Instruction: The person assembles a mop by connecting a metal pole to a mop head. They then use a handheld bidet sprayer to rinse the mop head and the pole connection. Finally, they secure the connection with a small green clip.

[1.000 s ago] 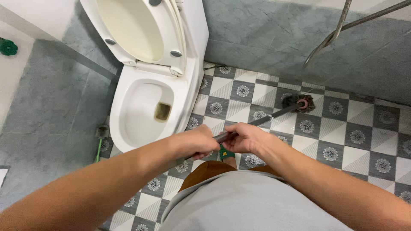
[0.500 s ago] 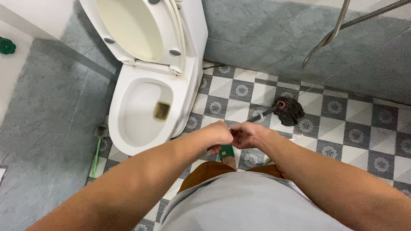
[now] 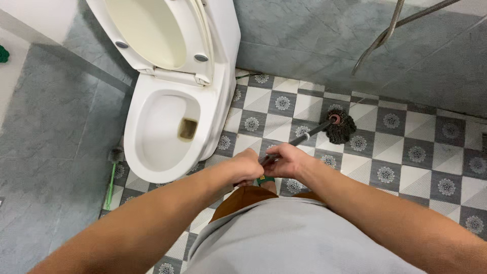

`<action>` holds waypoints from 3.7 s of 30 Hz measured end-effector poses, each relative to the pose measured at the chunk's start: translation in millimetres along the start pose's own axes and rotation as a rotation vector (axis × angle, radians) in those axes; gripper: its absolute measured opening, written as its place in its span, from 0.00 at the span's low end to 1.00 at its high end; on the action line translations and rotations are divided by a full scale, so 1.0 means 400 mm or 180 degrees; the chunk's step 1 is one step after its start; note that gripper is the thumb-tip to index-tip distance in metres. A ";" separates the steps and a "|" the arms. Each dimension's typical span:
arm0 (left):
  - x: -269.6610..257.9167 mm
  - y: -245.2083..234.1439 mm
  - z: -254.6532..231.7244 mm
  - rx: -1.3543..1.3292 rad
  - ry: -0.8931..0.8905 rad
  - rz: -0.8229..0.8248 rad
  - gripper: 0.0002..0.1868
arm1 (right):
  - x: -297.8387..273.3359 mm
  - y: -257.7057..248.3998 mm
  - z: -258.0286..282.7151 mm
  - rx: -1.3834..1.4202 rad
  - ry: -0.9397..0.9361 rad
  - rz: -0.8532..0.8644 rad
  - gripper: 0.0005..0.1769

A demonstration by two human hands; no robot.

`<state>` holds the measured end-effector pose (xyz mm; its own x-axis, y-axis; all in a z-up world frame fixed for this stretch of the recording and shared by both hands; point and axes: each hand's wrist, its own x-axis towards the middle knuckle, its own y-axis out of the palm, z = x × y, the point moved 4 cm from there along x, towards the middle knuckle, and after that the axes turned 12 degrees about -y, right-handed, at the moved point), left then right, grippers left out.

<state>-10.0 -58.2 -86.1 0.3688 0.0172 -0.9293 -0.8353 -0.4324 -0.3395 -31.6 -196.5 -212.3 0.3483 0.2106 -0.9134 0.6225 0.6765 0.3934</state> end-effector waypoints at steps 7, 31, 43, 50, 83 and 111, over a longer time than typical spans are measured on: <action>-0.021 -0.014 0.010 -0.0860 -0.0373 0.0841 0.13 | 0.004 0.015 0.001 -0.0159 -0.0043 -0.0246 0.05; -0.067 -0.016 0.011 0.0123 0.0020 0.0142 0.11 | -0.091 0.074 -0.015 -0.0951 -0.0199 -0.0124 0.06; -0.194 -0.107 -0.030 0.1265 0.0296 -0.0427 0.16 | -0.024 0.090 0.006 -0.1066 0.0025 0.0235 0.09; -0.045 0.004 -0.171 0.0691 0.0131 -0.0362 0.10 | 0.077 -0.053 0.119 -0.0937 0.0235 0.0381 0.05; 0.039 -0.121 -0.344 0.1089 0.0139 -0.0299 0.10 | 0.072 0.001 0.283 -0.0366 -0.0233 0.0447 0.10; 0.247 -0.154 -0.081 0.0443 0.0070 0.0483 0.09 | 0.134 0.142 0.093 0.0050 -0.0109 0.0211 0.09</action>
<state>91.1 -59.1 -152.3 0.2421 -0.0590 -0.9685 -0.9296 -0.2999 -0.2142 48.4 -172.9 -235.1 0.4127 0.2303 -0.8813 0.6082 0.6506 0.4548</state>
